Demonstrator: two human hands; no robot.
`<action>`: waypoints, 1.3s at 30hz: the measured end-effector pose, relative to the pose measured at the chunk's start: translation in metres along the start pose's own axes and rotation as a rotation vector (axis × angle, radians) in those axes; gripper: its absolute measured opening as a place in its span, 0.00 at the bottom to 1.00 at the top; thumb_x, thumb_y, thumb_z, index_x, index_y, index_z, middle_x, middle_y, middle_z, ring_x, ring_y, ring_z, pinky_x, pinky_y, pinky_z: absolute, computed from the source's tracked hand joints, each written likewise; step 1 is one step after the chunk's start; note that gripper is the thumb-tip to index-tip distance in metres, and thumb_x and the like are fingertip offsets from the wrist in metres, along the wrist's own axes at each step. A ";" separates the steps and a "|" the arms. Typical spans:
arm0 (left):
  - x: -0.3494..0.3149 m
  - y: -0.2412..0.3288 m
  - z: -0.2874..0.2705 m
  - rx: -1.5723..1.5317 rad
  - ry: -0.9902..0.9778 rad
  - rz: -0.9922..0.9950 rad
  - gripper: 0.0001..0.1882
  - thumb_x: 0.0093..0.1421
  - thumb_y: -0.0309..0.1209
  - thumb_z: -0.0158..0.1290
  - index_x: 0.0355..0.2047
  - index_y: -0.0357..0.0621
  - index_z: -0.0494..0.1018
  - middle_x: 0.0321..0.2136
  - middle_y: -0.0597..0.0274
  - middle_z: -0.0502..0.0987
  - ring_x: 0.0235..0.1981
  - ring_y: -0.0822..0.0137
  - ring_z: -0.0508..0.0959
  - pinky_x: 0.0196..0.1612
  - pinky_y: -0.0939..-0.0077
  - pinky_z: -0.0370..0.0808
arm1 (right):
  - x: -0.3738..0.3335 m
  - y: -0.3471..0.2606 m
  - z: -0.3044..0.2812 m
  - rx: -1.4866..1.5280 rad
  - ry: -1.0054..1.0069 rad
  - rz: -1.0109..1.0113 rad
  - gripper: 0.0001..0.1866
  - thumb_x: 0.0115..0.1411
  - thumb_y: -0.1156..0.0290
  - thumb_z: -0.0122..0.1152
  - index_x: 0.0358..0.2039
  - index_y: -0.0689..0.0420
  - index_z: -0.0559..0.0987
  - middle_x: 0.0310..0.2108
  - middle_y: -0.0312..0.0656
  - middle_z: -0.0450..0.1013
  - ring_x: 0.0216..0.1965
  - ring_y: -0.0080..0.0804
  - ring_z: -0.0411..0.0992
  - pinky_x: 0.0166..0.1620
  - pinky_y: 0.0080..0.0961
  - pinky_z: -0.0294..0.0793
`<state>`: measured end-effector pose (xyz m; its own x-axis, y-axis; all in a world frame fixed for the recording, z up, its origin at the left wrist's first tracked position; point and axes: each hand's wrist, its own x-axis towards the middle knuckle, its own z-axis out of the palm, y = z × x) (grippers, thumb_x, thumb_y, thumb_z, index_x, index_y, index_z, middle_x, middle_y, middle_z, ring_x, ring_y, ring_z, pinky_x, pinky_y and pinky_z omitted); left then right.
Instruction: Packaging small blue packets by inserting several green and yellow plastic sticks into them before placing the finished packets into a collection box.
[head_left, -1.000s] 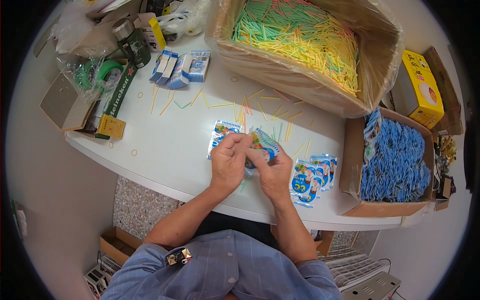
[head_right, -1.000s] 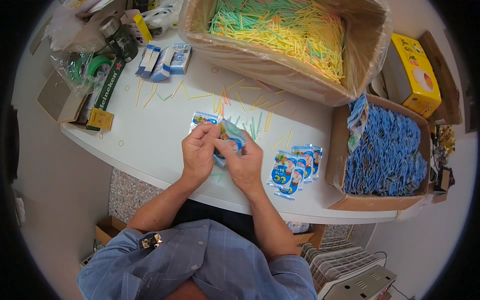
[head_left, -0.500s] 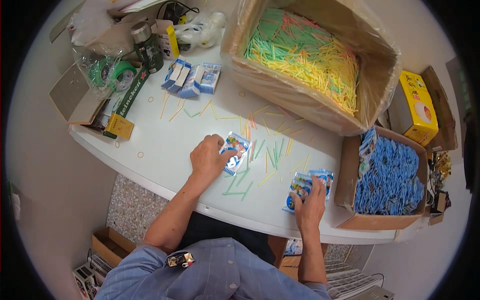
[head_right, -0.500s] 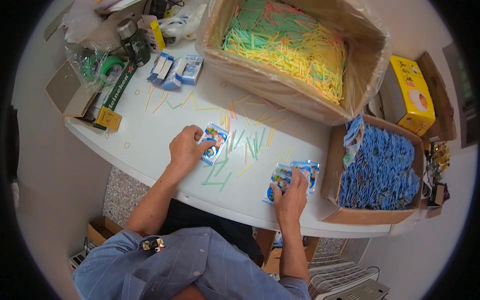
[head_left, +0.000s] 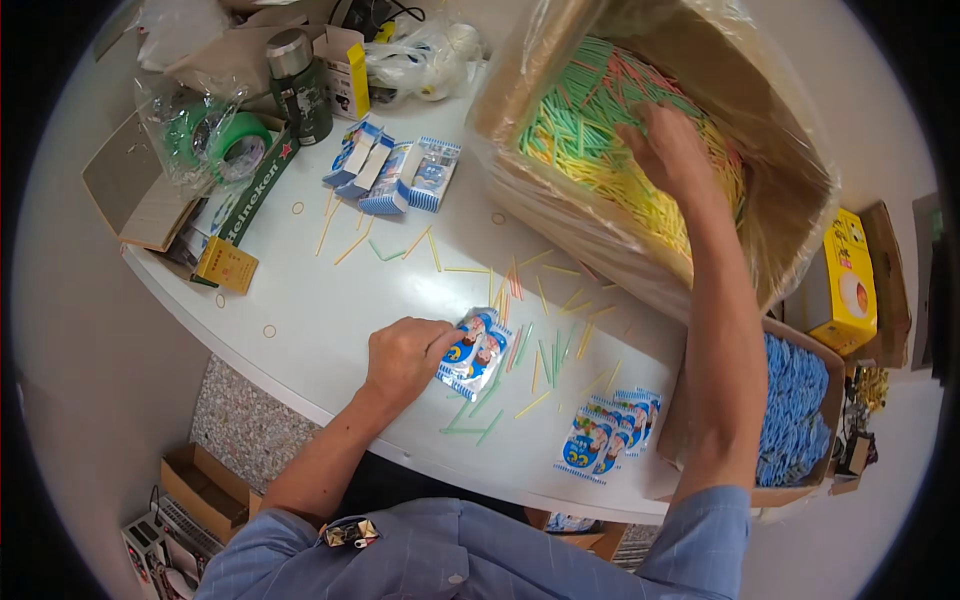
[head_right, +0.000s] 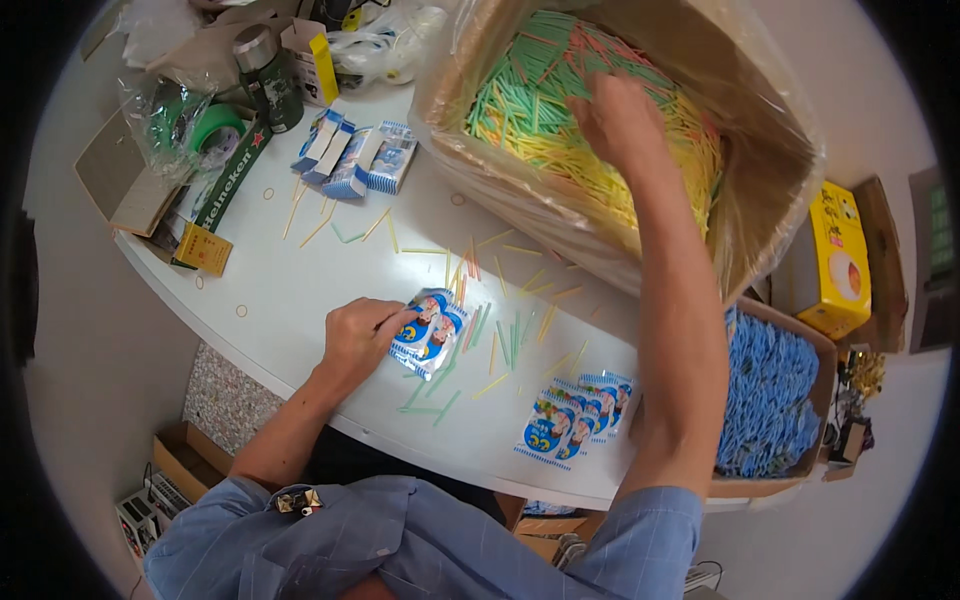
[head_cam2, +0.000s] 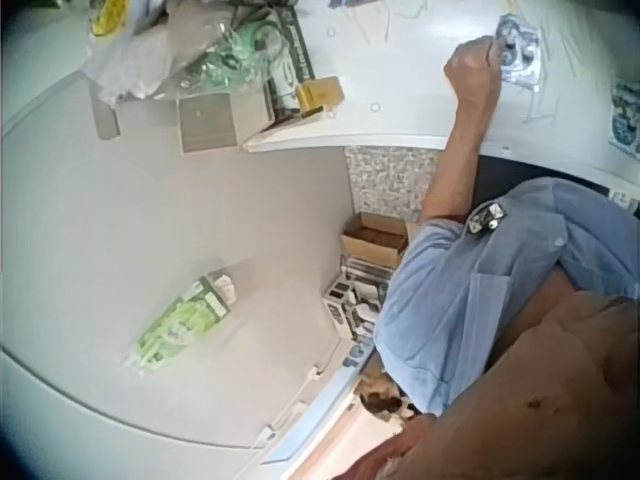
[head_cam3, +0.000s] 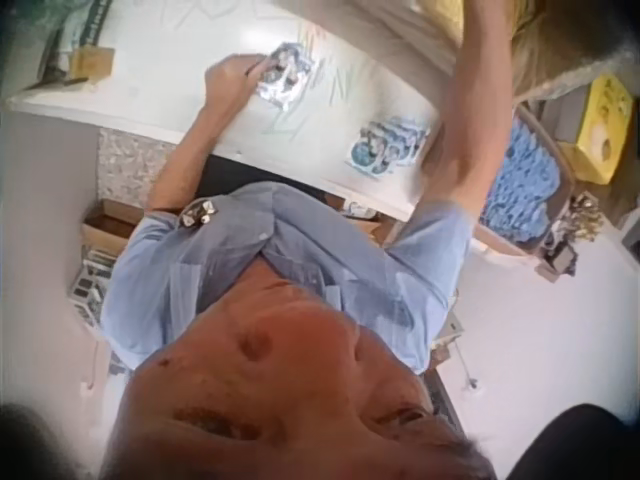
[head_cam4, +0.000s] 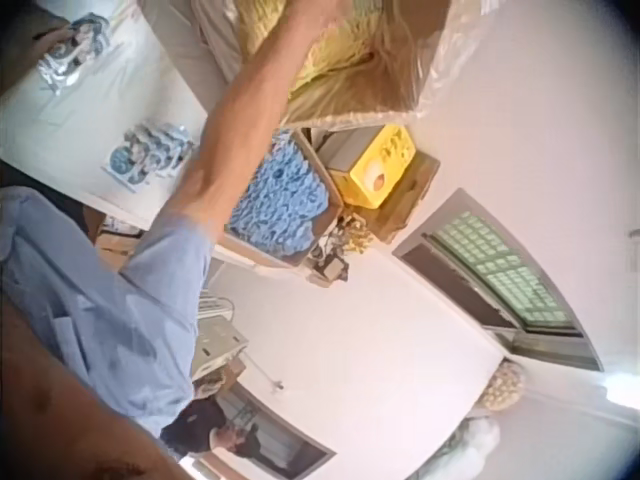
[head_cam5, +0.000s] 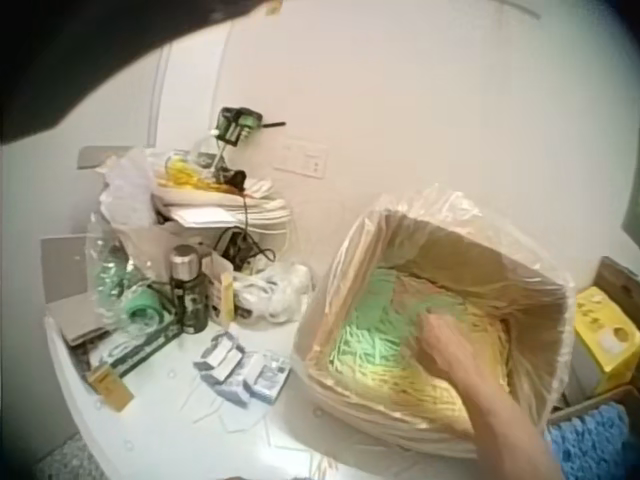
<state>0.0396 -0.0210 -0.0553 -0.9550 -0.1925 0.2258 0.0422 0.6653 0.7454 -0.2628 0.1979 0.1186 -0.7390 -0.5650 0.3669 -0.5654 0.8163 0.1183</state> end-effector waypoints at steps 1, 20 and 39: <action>0.001 -0.001 -0.003 -0.013 0.043 0.080 0.06 0.54 0.30 0.65 0.28 0.40 0.82 0.26 0.56 0.82 0.25 0.60 0.80 0.29 0.69 0.76 | 0.021 0.006 0.012 0.010 -0.007 -0.013 0.18 0.62 0.57 0.62 0.40 0.61 0.79 0.38 0.54 0.76 0.41 0.56 0.75 0.42 0.44 0.72; 0.013 -0.010 -0.019 -0.151 0.151 0.061 0.03 0.57 0.25 0.62 0.30 0.39 0.80 0.29 0.56 0.82 0.27 0.59 0.80 0.31 0.71 0.77 | 0.022 0.044 0.048 -0.195 -0.097 -0.142 0.12 0.67 0.65 0.51 0.40 0.61 0.75 0.40 0.56 0.74 0.45 0.53 0.72 0.46 0.45 0.69; 0.066 0.097 -0.030 -0.867 -0.430 -0.039 0.12 0.69 0.37 0.53 0.38 0.39 0.76 0.27 0.64 0.80 0.26 0.80 0.77 0.29 0.80 0.76 | -0.199 -0.163 -0.031 1.647 -0.897 0.495 0.10 0.67 0.64 0.54 0.35 0.56 0.77 0.28 0.34 0.74 0.27 0.22 0.71 0.32 0.21 0.70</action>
<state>-0.0108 0.0094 0.0508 -0.9789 0.1918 0.0704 0.0453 -0.1325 0.9901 -0.0122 0.1808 0.0550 -0.5569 -0.6797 -0.4773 0.3789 0.3035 -0.8743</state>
